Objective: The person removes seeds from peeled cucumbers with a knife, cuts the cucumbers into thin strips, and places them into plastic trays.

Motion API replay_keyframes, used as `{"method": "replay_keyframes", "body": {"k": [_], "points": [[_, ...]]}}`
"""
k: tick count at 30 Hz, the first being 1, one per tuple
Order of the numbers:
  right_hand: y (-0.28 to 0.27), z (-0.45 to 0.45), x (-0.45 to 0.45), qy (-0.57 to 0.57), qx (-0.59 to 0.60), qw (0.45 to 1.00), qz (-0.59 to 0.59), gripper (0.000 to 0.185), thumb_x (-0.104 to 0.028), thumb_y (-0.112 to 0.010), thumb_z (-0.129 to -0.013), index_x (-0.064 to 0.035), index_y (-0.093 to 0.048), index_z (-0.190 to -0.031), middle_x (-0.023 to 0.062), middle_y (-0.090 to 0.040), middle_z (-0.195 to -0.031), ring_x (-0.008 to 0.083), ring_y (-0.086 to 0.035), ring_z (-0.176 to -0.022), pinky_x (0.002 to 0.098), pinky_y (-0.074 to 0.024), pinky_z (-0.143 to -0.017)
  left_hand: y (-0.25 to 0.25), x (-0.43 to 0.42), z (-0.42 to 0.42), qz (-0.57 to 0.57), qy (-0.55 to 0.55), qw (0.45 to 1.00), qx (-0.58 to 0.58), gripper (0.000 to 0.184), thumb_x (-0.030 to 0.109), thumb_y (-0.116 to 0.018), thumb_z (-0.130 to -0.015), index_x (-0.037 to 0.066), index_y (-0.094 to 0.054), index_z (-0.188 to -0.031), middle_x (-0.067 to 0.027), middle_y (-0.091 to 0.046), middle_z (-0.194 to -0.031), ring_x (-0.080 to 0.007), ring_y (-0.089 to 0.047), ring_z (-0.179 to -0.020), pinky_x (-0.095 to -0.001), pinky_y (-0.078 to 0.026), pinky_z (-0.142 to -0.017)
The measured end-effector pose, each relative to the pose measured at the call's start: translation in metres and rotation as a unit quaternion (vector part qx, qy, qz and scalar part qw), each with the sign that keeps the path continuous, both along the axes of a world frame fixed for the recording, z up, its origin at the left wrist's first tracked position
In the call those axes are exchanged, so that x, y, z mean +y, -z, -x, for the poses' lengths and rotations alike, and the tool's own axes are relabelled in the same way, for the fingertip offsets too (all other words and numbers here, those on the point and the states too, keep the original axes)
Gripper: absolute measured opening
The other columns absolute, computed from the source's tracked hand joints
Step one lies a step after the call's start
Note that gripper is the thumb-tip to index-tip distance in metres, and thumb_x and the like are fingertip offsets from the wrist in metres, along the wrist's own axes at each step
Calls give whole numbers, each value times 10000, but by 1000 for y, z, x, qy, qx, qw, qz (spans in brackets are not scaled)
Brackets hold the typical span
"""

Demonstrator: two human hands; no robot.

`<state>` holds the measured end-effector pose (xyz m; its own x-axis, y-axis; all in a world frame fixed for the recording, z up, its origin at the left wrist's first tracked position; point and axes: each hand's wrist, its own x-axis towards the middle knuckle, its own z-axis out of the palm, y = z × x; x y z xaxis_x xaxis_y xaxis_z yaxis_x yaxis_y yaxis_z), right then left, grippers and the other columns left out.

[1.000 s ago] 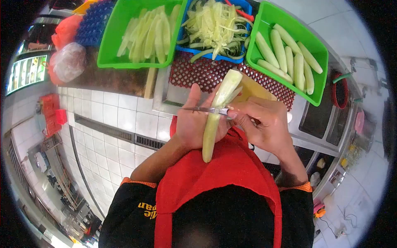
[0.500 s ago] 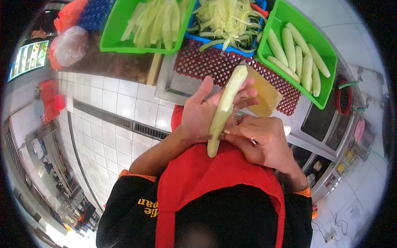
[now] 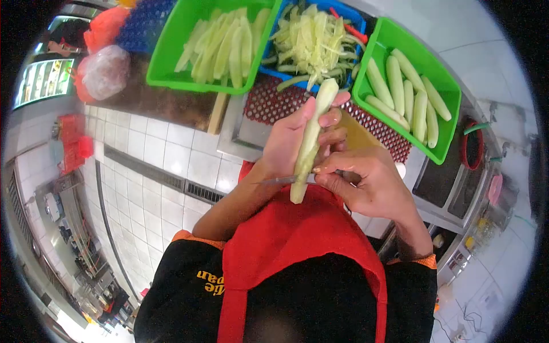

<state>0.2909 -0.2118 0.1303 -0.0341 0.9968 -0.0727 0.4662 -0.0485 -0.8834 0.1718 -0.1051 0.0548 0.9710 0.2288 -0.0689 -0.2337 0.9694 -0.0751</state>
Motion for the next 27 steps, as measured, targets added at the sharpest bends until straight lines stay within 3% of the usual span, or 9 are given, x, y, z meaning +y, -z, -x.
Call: {"method": "replay_keyframes", "body": {"k": [9, 11, 15, 19, 21, 23, 25, 26, 27], "points": [[7, -45, 37, 43, 14, 998, -35, 69, -52, -723, -787, -21, -683, -833, 42, -638, -694, 97, -545, -590, 257, -410, -536, -2, 52, -48, -21, -20, 999, 23, 416, 353, -383, -1001, 48, -429, -1279, 32, -416, -779, -127, -398, -656, -312, -394, -691], [5, -56, 49, 59, 10, 997, -40, 57, -52, -716, -795, -20, -684, -830, 37, -640, -685, 89, -542, -594, 251, -407, -541, 0, 67, -66, -50, -40, 994, 89, 456, 341, -372, -1003, 10, -381, -1317, 22, -422, -792, -134, -396, -670, -287, -390, -647], [16, -83, 77, 87, 11, 996, -19, 71, -73, -702, -814, -10, -681, -840, 47, -647, -699, 88, -555, -627, 253, -438, -590, 14, 110, -103, -93, 2, 992, 87, 409, 357, -349, -1008, 43, -423, -1258, 29, -433, -780, -128, -408, -662, -273, -393, -547], [24, -90, 87, 46, 20, 999, -11, 73, -71, -697, -823, -4, -683, -849, 33, -646, -716, 81, -580, -695, 250, -480, -664, 26, 147, -125, -97, -31, 989, 108, 368, 352, -312, -1016, 59, -455, -1187, 16, -423, -746, -145, -402, -640, -318, -409, -628], [42, -92, 92, 74, 64, 995, -20, 79, -113, -696, -797, -56, -690, -851, 79, -684, -765, 169, -652, -701, 287, -497, -665, 38, 166, -131, -80, -17, 995, 53, 356, 340, -313, -1017, 53, -470, -1159, 8, -436, -744, -156, -416, -639, -339, -413, -671], [52, -95, 98, 96, 126, 987, -30, 113, -152, -678, -840, -45, -681, -876, 30, -653, -726, 115, -594, -660, 271, -475, -635, 39, 182, -138, -133, -18, 985, 107, 344, 341, -341, -1012, 56, -478, -1147, 3, -466, -753, -166, -453, -664, -340, -420, -681], [59, -105, 115, 238, 140, 959, -67, 120, -149, -650, -891, -29, -649, -897, -19, -571, -685, 37, -492, -585, 204, -388, -516, 49, 195, -143, -161, 4, 981, 105, 351, 345, -384, -1000, 69, -498, -1185, -21, -508, -846, -195, -501, -744, -349, -440, -729], [63, -113, 122, 251, 132, 958, -47, 201, -232, -583, -940, -36, -613, -971, -30, -513, -655, 41, -447, -525, 211, -357, -461, 41, 196, -146, -207, -22, 962, 176, 361, 349, -398, -995, 78, -510, -1205, -31, -509, -909, -210, -508, -797, -371, -448, -769], [57, -117, 125, 255, 130, 957, -52, 201, -232, -583, -940, -36, -613, -971, -30, -513, -655, 41, -447, -525, 211, -357, -461, 35, 197, -146, -251, -50, 935, 245, 372, 352, -412, -989, 86, -521, -1225, -41, -510, -973, -225, -516, -850, -393, -456, -808]]}}
